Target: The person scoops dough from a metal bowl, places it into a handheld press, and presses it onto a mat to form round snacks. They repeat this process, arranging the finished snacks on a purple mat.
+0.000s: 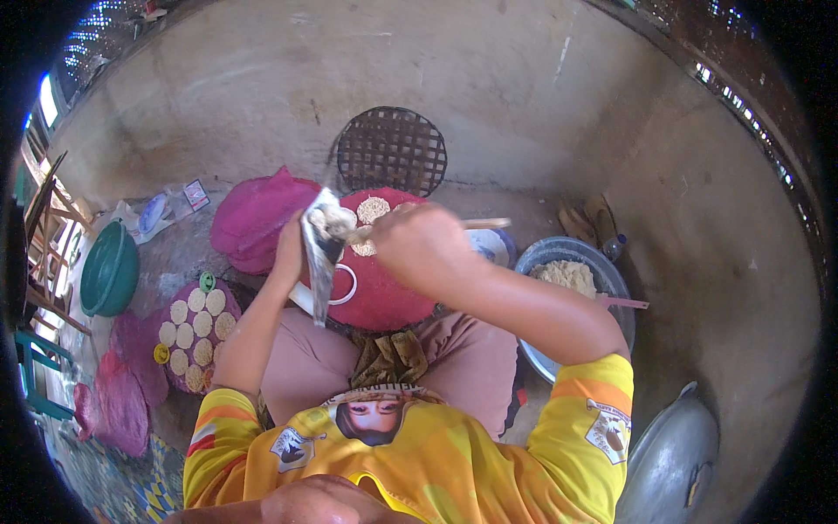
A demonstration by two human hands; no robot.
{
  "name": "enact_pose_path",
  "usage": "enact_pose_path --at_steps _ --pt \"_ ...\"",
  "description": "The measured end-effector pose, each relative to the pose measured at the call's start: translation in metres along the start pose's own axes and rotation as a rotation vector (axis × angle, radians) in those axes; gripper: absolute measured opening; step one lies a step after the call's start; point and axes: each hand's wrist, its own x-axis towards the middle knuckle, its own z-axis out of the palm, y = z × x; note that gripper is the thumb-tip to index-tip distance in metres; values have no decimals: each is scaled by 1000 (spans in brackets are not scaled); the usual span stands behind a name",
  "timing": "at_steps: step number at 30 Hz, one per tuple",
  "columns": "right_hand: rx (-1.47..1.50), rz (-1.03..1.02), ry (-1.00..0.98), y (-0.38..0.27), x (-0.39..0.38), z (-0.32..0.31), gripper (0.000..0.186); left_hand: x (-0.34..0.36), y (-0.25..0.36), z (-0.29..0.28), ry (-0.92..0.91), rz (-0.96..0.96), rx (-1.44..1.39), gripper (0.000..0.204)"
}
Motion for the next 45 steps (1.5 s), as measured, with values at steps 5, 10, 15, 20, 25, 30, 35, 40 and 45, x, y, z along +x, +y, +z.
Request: enact_pose_path --at_steps 5,10,15,20,25,30,35,40,45 --pt "-67 163 49 19 -8 -15 13 11 -11 -3 49 44 -92 26" --pt "-116 -9 -47 -9 6 18 11 4 15 14 -9 56 -79 33" --pt "13 -61 -152 -1 8 16 12 3 7 16 26 74 0 30" --pt "-84 112 -18 18 -1 -6 15 8 -7 13 29 -84 -176 23" --pt "-159 12 -33 1 -4 1 16 6 3 19 -42 -37 -329 26" --pt "-125 7 -25 1 -3 0 17 2 8 16 10 -111 -342 30" --pt "-97 39 17 2 -10 -6 16 6 7 15 -11 -94 -339 30" --pt "-66 45 -43 -8 -4 5 15 4 13 19 -2 -206 -437 30" --pt "30 38 -26 3 -12 12 13 4 3 11 23 -76 -92 29"
